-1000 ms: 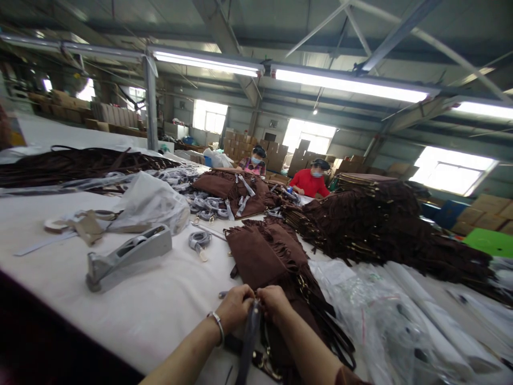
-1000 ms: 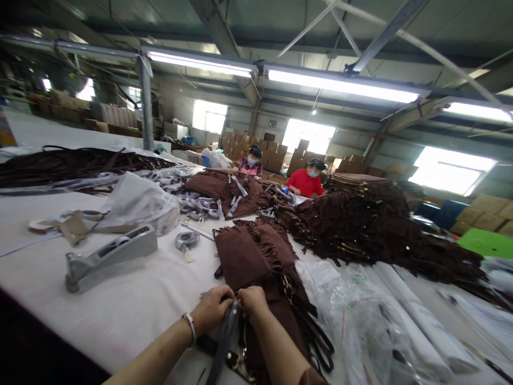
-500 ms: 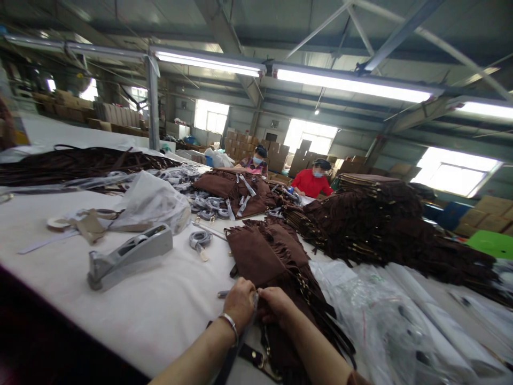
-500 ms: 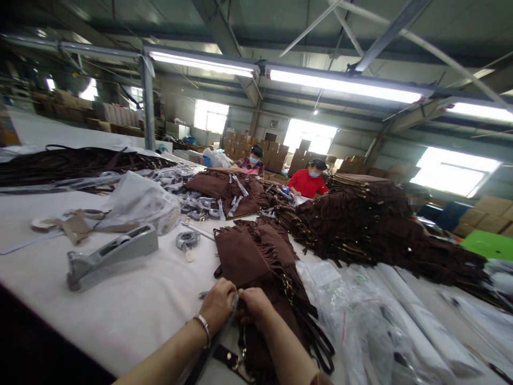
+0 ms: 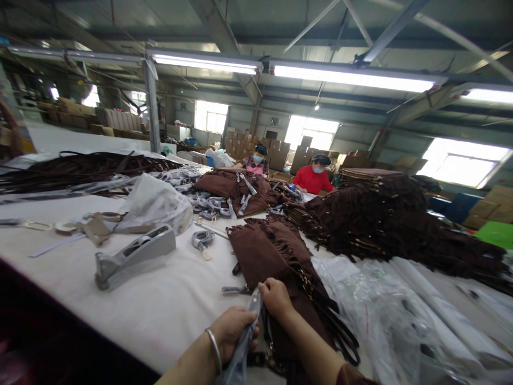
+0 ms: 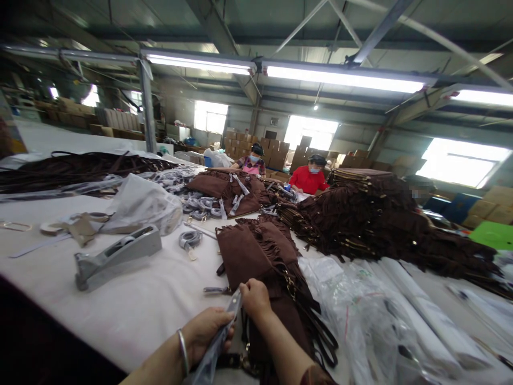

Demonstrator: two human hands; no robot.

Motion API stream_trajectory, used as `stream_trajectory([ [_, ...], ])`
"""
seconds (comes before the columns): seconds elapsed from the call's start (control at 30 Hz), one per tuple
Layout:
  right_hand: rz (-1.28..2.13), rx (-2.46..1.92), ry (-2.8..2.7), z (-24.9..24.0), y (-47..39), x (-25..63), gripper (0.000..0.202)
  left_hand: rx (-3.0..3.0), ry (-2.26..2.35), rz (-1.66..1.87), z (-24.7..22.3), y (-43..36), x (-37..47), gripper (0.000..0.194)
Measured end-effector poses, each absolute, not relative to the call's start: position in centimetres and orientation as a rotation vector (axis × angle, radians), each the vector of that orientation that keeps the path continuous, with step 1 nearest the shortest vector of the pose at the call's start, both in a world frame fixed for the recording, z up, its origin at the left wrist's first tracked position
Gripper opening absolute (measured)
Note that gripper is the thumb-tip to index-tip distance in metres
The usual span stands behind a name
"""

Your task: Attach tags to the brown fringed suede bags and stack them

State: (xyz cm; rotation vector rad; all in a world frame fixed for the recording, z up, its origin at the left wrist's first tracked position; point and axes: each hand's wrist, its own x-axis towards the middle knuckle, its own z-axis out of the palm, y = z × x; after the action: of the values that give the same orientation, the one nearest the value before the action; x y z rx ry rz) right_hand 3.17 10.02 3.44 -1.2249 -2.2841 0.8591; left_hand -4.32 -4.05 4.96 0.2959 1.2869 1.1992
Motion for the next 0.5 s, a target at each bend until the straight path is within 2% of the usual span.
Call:
stream_trajectory([
  [0.13, 0.704, -1.276, -2.296, 3.6, 10.1, 3.3, 0.027, 0.262, 1.272, 1.187, 5.2, -4.3, -4.8, 0.011],
  [0.23, 0.670, -1.230, -2.289, 4.2, 9.5, 4.3, 0.022, 0.270, 1.258, 1.179, 5.1, -4.7, -4.6, 0.008],
  [0.3, 0.674, -1.066, -2.328, 4.5, 8.7, 5.4, 0.016, 0.270, 1.239, 1.178, 4.9, -4.9, -4.5, 0.008],
  [0.4, 0.624, -0.617, -2.492, 4.6, 7.2, 7.0, 0.040, 0.278, 1.198, 1.162, 4.7, -4.8, -4.5, 0.012],
  [0.5, 0.474, -0.353, -2.616, 4.4, 6.5, 7.7, 0.038, 0.327, 1.172, 1.141, 4.6, -4.7, -4.7, 0.019],
])
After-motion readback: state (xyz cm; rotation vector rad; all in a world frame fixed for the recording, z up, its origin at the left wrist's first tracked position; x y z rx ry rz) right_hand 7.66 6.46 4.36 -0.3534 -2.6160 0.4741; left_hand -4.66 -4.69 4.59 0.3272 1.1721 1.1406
